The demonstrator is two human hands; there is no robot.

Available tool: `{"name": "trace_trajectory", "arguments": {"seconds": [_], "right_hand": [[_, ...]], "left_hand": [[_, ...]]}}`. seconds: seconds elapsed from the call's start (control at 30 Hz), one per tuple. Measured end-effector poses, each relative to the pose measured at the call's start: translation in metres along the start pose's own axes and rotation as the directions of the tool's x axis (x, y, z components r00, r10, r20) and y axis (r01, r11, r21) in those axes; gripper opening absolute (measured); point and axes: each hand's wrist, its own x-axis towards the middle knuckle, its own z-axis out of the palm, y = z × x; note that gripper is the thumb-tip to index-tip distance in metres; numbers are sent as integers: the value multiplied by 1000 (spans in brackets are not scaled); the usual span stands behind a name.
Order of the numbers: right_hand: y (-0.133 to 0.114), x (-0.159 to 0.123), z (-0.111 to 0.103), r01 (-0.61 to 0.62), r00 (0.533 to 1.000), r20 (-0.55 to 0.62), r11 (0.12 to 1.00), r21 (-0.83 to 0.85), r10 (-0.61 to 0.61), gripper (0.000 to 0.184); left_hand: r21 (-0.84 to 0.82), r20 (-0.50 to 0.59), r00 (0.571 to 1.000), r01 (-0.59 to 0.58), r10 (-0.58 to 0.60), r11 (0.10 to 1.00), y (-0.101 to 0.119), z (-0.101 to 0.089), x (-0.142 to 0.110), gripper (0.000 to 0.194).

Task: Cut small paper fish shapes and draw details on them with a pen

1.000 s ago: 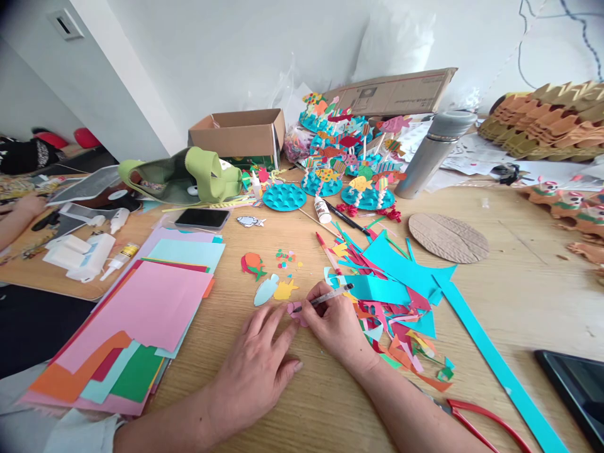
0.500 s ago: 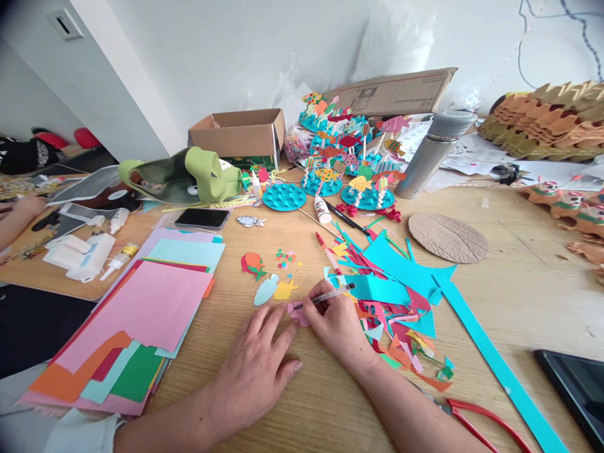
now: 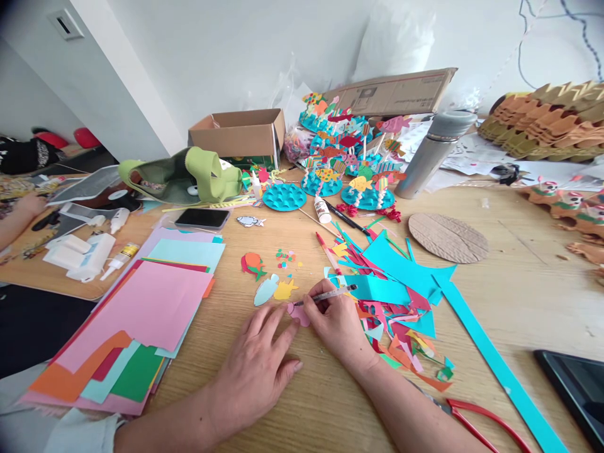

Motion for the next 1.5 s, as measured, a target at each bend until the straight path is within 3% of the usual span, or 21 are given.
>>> {"name": "trace_trajectory", "arguments": {"seconds": [1.5], "right_hand": [[0,0,0,12,1000,-5,1000,0,-12,16]], "left_hand": [[-1,-2,1000,-4,4,1000,0,0,0,48]]}}
